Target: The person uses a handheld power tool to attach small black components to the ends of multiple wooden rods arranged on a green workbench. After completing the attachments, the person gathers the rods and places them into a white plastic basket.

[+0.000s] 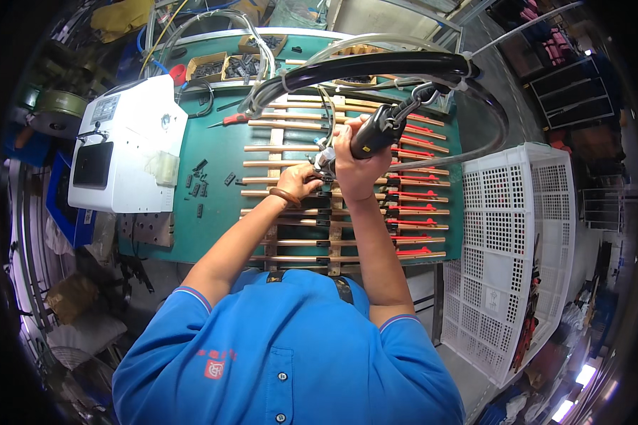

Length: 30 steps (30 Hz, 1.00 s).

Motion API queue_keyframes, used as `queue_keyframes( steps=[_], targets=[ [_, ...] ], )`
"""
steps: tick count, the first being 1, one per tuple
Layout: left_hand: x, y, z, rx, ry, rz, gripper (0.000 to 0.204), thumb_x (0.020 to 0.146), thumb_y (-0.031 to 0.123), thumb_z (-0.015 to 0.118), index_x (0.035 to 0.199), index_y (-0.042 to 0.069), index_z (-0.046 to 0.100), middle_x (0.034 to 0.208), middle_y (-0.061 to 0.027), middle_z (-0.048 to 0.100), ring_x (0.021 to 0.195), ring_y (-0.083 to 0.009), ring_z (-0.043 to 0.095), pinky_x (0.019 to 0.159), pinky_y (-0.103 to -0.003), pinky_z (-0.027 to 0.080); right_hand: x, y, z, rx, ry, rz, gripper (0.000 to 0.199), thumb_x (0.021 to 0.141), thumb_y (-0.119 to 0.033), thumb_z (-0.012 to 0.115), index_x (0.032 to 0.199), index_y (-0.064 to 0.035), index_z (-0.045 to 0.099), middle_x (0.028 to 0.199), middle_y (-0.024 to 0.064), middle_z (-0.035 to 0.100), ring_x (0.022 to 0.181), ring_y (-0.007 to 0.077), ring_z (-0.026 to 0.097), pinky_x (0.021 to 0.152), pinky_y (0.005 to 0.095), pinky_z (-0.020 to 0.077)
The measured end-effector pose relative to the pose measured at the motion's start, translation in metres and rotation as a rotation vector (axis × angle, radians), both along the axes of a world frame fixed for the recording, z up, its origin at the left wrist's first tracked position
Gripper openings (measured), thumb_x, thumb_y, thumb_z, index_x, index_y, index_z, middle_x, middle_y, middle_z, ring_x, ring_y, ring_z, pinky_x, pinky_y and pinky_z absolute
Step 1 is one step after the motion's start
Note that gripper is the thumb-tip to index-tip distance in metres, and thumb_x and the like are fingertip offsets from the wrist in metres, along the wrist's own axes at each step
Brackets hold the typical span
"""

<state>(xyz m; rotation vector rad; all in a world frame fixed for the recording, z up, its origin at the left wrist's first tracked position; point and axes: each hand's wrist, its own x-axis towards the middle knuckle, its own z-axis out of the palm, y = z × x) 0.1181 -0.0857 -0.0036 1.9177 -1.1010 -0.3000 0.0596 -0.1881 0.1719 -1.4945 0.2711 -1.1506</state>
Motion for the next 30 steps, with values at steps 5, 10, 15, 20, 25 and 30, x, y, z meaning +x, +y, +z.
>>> queue_keyframes(
  steps=[5, 10, 15, 20, 25, 30],
  targets=[
    [0.002, 0.000, 0.007, 0.139, 0.066, 0.005, 0.020, 0.074, 0.028, 0.072, 0.084, 0.012, 0.064, 0.086, -0.0069, 0.061, 0.085, -0.0299, 0.060, 0.072, -0.040, 0.049, 0.001, 0.003, -0.002, 0.062, -0.065, 0.070, 0.029, 0.080, 0.012, 0.058, 0.106, 0.0019, 0.049, 0.084, 0.0049, 0.058, 0.071, 0.0094, 0.058, 0.065, 0.0244, 0.0513],
    [0.002, 0.000, 0.007, 0.135, 0.050, 0.006, 0.021, 0.075, 0.029, 0.072, 0.083, 0.011, 0.064, 0.085, -0.0072, 0.060, 0.084, -0.0303, 0.060, 0.071, -0.040, 0.048, 0.003, 0.000, -0.007, 0.070, -0.075, 0.085, 0.026, 0.079, 0.012, 0.060, 0.101, 0.0023, 0.052, 0.085, 0.0043, 0.058, 0.070, 0.0085, 0.057, 0.061, 0.0240, 0.0517],
    [0.004, 0.000, -0.002, 0.104, 0.024, -0.009, 0.021, 0.075, 0.029, 0.073, 0.083, 0.011, 0.064, 0.084, -0.0074, 0.060, 0.084, -0.0296, 0.060, 0.071, -0.039, 0.049, 0.004, 0.002, -0.005, 0.091, -0.094, 0.066, 0.023, 0.078, 0.012, 0.061, 0.097, 0.0026, 0.054, 0.085, 0.0038, 0.057, 0.069, 0.0076, 0.056, 0.060, 0.0233, 0.0517],
    [0.002, 0.000, -0.001, 0.028, -0.003, -0.008, 0.022, 0.074, 0.028, 0.074, 0.084, 0.010, 0.067, 0.081, -0.0087, 0.062, 0.079, -0.0293, 0.061, 0.068, -0.038, 0.050, 0.003, -0.003, -0.008, 0.022, -0.024, 0.029, 0.026, 0.078, 0.013, 0.060, 0.100, 0.0022, 0.053, 0.086, 0.0041, 0.057, 0.069, 0.0081, 0.057, 0.060, 0.0239, 0.0518],
    [0.001, 0.001, -0.002, -0.023, -0.012, 0.012, 0.022, 0.074, 0.028, 0.075, 0.085, 0.010, 0.069, 0.079, -0.0086, 0.062, 0.076, -0.0286, 0.062, 0.067, -0.037, 0.050, 0.005, -0.001, -0.002, 0.031, -0.045, 0.110, 0.032, 0.079, 0.014, 0.057, 0.107, 0.0010, 0.049, 0.087, 0.0054, 0.058, 0.073, 0.0112, 0.059, 0.067, 0.0258, 0.0523],
    [0.000, 0.000, -0.008, -0.032, 0.009, 0.026, 0.022, 0.073, 0.028, 0.075, 0.085, 0.010, 0.069, 0.080, -0.0078, 0.063, 0.077, -0.0281, 0.063, 0.067, -0.037, 0.050, -0.001, -0.002, 0.010, 0.051, -0.003, 0.061, 0.034, 0.082, 0.012, 0.055, 0.112, 0.0007, 0.045, 0.089, 0.0054, 0.057, 0.075, 0.0110, 0.059, 0.072, 0.0257, 0.0524]
  ],
)
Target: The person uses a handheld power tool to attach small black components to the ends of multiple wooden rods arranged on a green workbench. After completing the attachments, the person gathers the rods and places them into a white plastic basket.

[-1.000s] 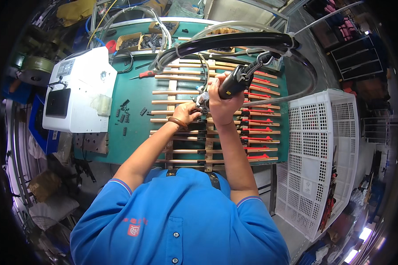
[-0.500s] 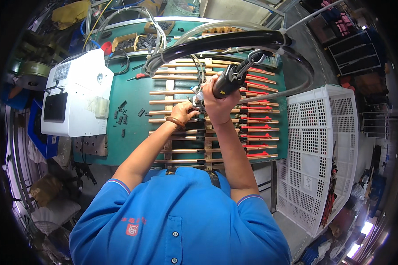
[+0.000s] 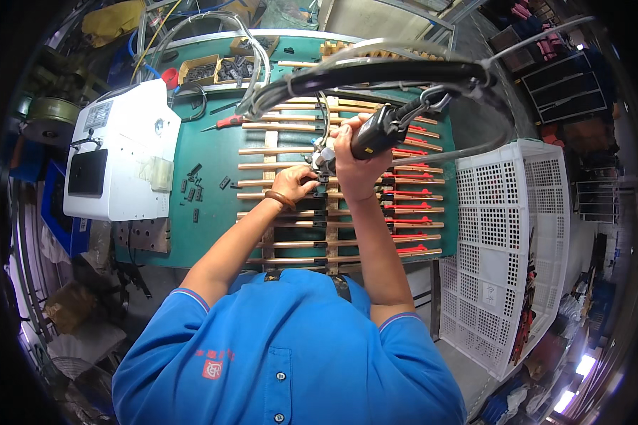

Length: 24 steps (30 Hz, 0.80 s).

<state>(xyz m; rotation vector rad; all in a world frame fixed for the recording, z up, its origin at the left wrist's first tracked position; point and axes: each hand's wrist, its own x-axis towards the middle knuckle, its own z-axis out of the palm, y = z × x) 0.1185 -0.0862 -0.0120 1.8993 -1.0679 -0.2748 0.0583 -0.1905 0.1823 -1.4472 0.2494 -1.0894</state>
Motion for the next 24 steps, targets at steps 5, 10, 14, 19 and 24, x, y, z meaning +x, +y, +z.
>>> queue_keyframes(
  steps=[5, 10, 14, 19, 24],
  targets=[
    [-0.002, 0.001, 0.012, 0.054, -0.046, 0.007, 0.022, 0.075, 0.031, 0.073, 0.086, 0.013, 0.069, 0.081, -0.0070, 0.063, 0.079, -0.0278, 0.063, 0.067, -0.037, 0.050, -0.001, 0.000, 0.004, -0.010, -0.014, -0.019, 0.036, 0.082, 0.011, 0.055, 0.115, 0.0002, 0.044, 0.089, 0.0051, 0.057, 0.075, 0.0107, 0.060, 0.073, 0.0253, 0.0527],
    [-0.003, 0.002, 0.013, 0.033, -0.036, 0.007, 0.020, 0.076, 0.031, 0.072, 0.087, 0.015, 0.069, 0.083, -0.0049, 0.062, 0.080, -0.0274, 0.063, 0.066, -0.037, 0.050, -0.001, 0.002, 0.003, -0.058, -0.023, -0.058, 0.035, 0.084, 0.008, 0.052, 0.117, -0.0004, 0.043, 0.089, 0.0080, 0.058, 0.073, 0.0138, 0.061, 0.059, 0.0240, 0.0523],
    [-0.003, 0.002, 0.016, 0.044, 0.016, -0.011, 0.018, 0.076, 0.028, 0.072, 0.087, 0.015, 0.068, 0.083, -0.0041, 0.062, 0.080, -0.0268, 0.063, 0.066, -0.037, 0.050, -0.002, 0.000, 0.001, -0.022, -0.016, -0.068, 0.036, 0.083, 0.010, 0.054, 0.116, 0.0008, 0.043, 0.088, 0.0062, 0.058, 0.073, 0.0115, 0.060, 0.067, 0.0242, 0.0527],
    [-0.001, 0.002, 0.014, 0.023, -0.029, -0.025, 0.017, 0.075, 0.026, 0.072, 0.088, 0.015, 0.068, 0.083, -0.0043, 0.061, 0.080, -0.0266, 0.062, 0.067, -0.037, 0.050, -0.005, -0.004, -0.014, -0.084, 0.029, -0.080, 0.034, 0.085, 0.009, 0.051, 0.117, 0.0005, 0.042, 0.089, 0.0079, 0.058, 0.073, 0.0128, 0.061, 0.059, 0.0233, 0.0545],
    [-0.002, 0.002, 0.016, 0.053, -0.030, -0.017, 0.017, 0.075, 0.026, 0.072, 0.088, 0.015, 0.068, 0.085, -0.0054, 0.062, 0.080, -0.0277, 0.063, 0.067, -0.037, 0.050, -0.005, 0.005, -0.007, 0.021, -0.024, -0.051, 0.031, 0.082, 0.010, 0.054, 0.111, 0.0015, 0.045, 0.087, 0.0056, 0.057, 0.073, 0.0110, 0.059, 0.066, 0.0243, 0.0524]
  ],
)
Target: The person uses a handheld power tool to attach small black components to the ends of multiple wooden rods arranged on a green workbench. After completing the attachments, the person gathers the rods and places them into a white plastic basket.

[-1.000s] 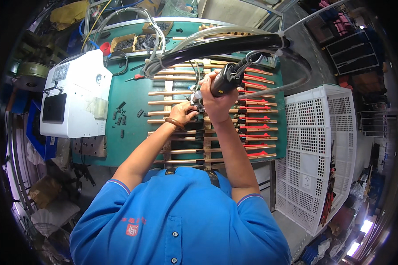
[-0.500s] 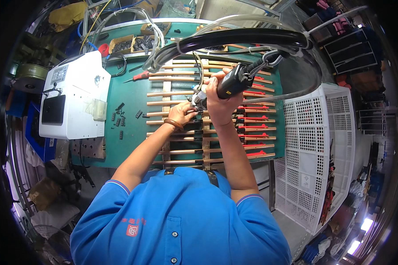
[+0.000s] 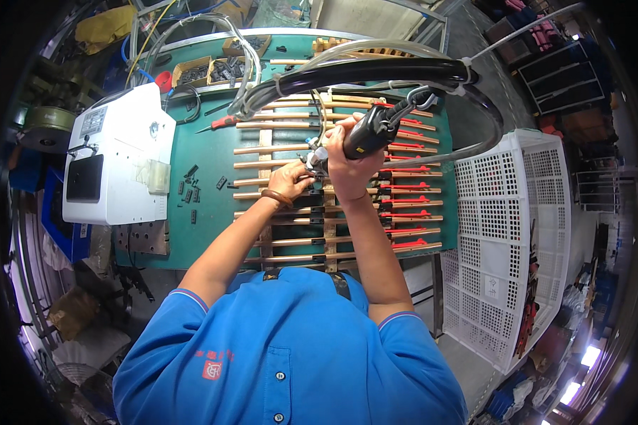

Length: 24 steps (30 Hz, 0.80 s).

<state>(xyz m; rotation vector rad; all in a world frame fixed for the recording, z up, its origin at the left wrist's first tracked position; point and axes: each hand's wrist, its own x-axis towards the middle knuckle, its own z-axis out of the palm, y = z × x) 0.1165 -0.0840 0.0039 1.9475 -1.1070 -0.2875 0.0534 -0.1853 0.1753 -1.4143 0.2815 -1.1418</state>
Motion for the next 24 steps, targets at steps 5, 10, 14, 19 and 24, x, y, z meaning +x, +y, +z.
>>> queue_keyframes(
  steps=[5, 10, 14, 19, 24],
  targets=[
    [0.000, 0.000, 0.000, 0.038, 0.007, 0.007, 0.019, 0.075, 0.028, 0.073, 0.088, 0.014, 0.069, 0.086, -0.0062, 0.063, 0.081, -0.0285, 0.063, 0.067, -0.038, 0.050, 0.002, 0.001, -0.002, 0.041, -0.014, 0.002, 0.032, 0.081, 0.011, 0.057, 0.109, 0.0020, 0.046, 0.085, 0.0041, 0.057, 0.073, 0.0100, 0.059, 0.069, 0.0246, 0.0510],
    [0.001, -0.001, -0.002, 0.080, -0.011, 0.012, 0.023, 0.075, 0.032, 0.073, 0.088, 0.013, 0.068, 0.086, -0.0065, 0.063, 0.080, -0.0295, 0.063, 0.067, -0.039, 0.050, 0.002, -0.002, -0.009, -0.109, -0.008, 0.040, 0.033, 0.084, 0.011, 0.052, 0.115, -0.0004, 0.042, 0.089, 0.0071, 0.057, 0.074, 0.0120, 0.060, 0.059, 0.0228, 0.0522],
    [0.002, -0.001, 0.002, 0.120, 0.002, 0.008, 0.025, 0.075, 0.032, 0.072, 0.086, 0.011, 0.067, 0.084, -0.0081, 0.062, 0.081, -0.0302, 0.062, 0.067, -0.039, 0.050, 0.000, 0.001, -0.007, -0.104, -0.010, 0.049, 0.034, 0.083, 0.011, 0.054, 0.112, -0.0002, 0.044, 0.088, 0.0069, 0.058, 0.073, 0.0107, 0.059, 0.061, 0.0232, 0.0508],
    [0.005, 0.002, -0.002, 0.079, 0.078, -0.020, 0.026, 0.072, 0.029, 0.075, 0.086, 0.009, 0.066, 0.086, -0.0091, 0.062, 0.083, -0.0313, 0.061, 0.070, -0.040, 0.049, -0.012, 0.009, -0.013, -0.200, 0.116, -0.003, 0.025, 0.080, 0.011, 0.059, 0.101, 0.0008, 0.050, 0.084, 0.0066, 0.059, 0.075, 0.0098, 0.060, 0.070, 0.0255, 0.0519],
    [0.007, 0.002, -0.005, 0.122, 0.048, -0.019, 0.027, 0.072, 0.028, 0.075, 0.088, 0.009, 0.067, 0.087, -0.0107, 0.063, 0.083, -0.0325, 0.061, 0.071, -0.040, 0.050, -0.013, 0.014, -0.016, -0.112, 0.091, 0.009, 0.016, 0.079, 0.011, 0.061, 0.092, 0.0020, 0.055, 0.083, 0.0070, 0.062, 0.073, 0.0119, 0.062, 0.068, 0.0252, 0.0528]
  ],
)
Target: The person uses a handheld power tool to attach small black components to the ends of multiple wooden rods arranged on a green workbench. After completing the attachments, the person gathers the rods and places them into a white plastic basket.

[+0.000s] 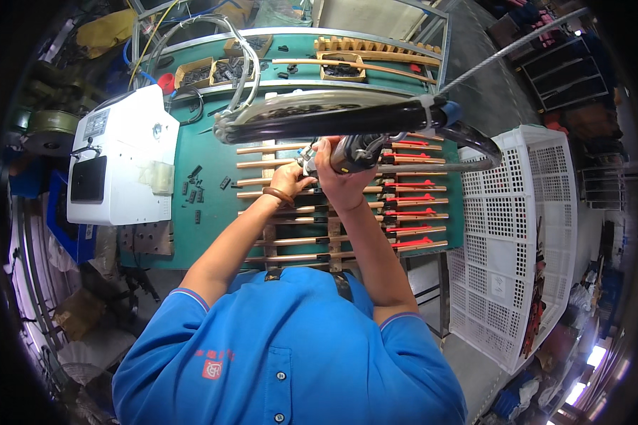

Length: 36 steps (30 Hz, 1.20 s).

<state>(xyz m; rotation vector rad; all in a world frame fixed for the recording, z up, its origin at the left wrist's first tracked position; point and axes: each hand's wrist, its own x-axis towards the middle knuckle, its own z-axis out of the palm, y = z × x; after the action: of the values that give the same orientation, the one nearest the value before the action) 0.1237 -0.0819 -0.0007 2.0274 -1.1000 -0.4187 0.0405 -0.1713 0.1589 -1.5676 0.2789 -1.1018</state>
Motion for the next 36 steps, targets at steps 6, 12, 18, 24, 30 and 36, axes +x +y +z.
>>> queue_keyframes(
  steps=[6, 12, 18, 24, 30, 36],
  targets=[
    [-0.001, 0.001, 0.006, 0.080, -0.023, -0.005, 0.026, 0.073, 0.028, 0.074, 0.087, 0.008, 0.066, 0.084, -0.0117, 0.063, 0.082, -0.0332, 0.061, 0.071, -0.041, 0.049, 0.001, 0.000, -0.010, -0.133, -0.084, 0.007, 0.018, 0.078, 0.012, 0.062, 0.092, 0.0027, 0.055, 0.081, 0.0061, 0.062, 0.073, 0.0101, 0.060, 0.069, 0.0239, 0.0520],
    [-0.004, -0.001, 0.015, 0.098, -0.009, 0.016, 0.024, 0.075, 0.034, 0.071, 0.088, 0.013, 0.067, 0.089, -0.0085, 0.063, 0.084, -0.0326, 0.062, 0.072, -0.042, 0.050, 0.016, -0.004, 0.021, 0.105, -0.152, 0.118, 0.018, 0.080, 0.011, 0.059, 0.096, 0.0020, 0.053, 0.079, 0.0041, 0.058, 0.068, 0.0072, 0.056, 0.060, 0.0222, 0.0493],
    [-0.006, -0.003, 0.010, 0.033, -0.013, 0.027, 0.021, 0.077, 0.032, 0.069, 0.090, 0.016, 0.067, 0.090, -0.0044, 0.064, 0.085, -0.0295, 0.062, 0.070, -0.041, 0.050, 0.015, -0.024, 0.002, 0.007, -0.020, 0.139, 0.036, 0.085, 0.001, 0.060, 0.116, -0.0012, 0.042, 0.091, 0.0058, 0.056, 0.076, 0.0117, 0.058, 0.070, 0.0260, 0.0510],
    [-0.008, -0.003, 0.006, -0.064, -0.017, 0.070, 0.023, 0.077, 0.035, 0.069, 0.085, 0.013, 0.069, 0.082, -0.0064, 0.063, 0.078, -0.0286, 0.063, 0.066, -0.039, 0.050, 0.014, -0.034, 0.016, -0.015, -0.072, 0.247, 0.052, 0.093, -0.041, 0.049, 0.122, 0.0008, 0.040, 0.097, 0.0112, 0.058, 0.086, 0.0167, 0.059, 0.070, 0.0287, 0.0498],
    [-0.009, -0.002, 0.007, 0.008, -0.004, 0.057, 0.019, 0.078, 0.032, 0.066, 0.087, 0.015, 0.066, 0.089, -0.0037, 0.064, 0.084, -0.0280, 0.063, 0.069, -0.040, 0.050, 0.011, -0.035, 0.020, -0.004, -0.026, 0.297, 0.062, 0.093, -0.050, 0.044, 0.125, 0.0028, 0.039, 0.104, 0.0136, 0.059, 0.089, 0.0175, 0.059, 0.071, 0.0284, 0.0495],
    [-0.008, -0.002, 0.008, 0.032, 0.021, 0.065, 0.020, 0.079, 0.032, 0.066, 0.089, 0.015, 0.065, 0.089, -0.0046, 0.064, 0.085, -0.0288, 0.063, 0.070, -0.040, 0.049, 0.011, -0.035, 0.024, 0.030, -0.120, 0.378, 0.051, 0.090, -0.031, 0.056, 0.127, 0.0004, 0.039, 0.103, 0.0097, 0.058, 0.090, 0.0134, 0.057, 0.074, 0.0271, 0.0479]
  ],
)
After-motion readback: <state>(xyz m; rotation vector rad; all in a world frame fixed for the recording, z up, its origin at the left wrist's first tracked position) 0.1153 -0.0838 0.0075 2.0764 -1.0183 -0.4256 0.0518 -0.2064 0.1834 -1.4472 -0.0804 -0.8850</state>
